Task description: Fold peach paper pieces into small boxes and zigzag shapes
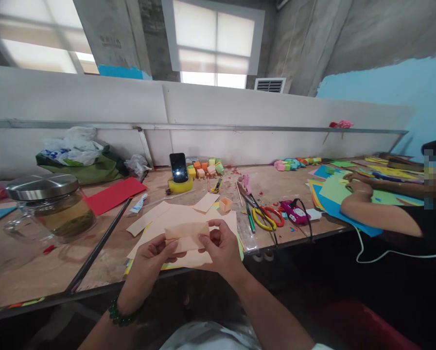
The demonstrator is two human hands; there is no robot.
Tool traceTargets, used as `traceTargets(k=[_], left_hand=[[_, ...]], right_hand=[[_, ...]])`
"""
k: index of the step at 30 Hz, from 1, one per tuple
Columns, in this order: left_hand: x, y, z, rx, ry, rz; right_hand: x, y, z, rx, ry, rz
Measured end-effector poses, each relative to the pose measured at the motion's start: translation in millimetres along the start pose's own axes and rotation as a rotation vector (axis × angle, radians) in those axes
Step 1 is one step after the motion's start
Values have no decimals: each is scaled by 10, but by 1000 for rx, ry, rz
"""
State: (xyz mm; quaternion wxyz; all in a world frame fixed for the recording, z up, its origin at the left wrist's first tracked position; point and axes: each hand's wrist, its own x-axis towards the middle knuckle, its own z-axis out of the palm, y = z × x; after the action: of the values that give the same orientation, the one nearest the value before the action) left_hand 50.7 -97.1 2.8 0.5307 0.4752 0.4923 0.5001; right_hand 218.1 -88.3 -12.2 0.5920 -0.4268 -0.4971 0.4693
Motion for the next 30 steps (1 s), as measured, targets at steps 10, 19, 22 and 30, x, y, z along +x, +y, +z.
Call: traceTargets(k=[10, 19, 22, 30], left_hand=[[17, -46, -39, -41, -13, -8], [-6, -21, -39, -61, -48, 16], [-12, -19, -41, -26, -59, 44], [113, 26, -87, 236, -106, 165]], right_hand=[[21, -15, -51, 79, -77, 60], [56, 3, -91, 130, -87, 139], [53, 22, -88, 100, -107, 119], [176, -104, -143, -191, -217, 16]])
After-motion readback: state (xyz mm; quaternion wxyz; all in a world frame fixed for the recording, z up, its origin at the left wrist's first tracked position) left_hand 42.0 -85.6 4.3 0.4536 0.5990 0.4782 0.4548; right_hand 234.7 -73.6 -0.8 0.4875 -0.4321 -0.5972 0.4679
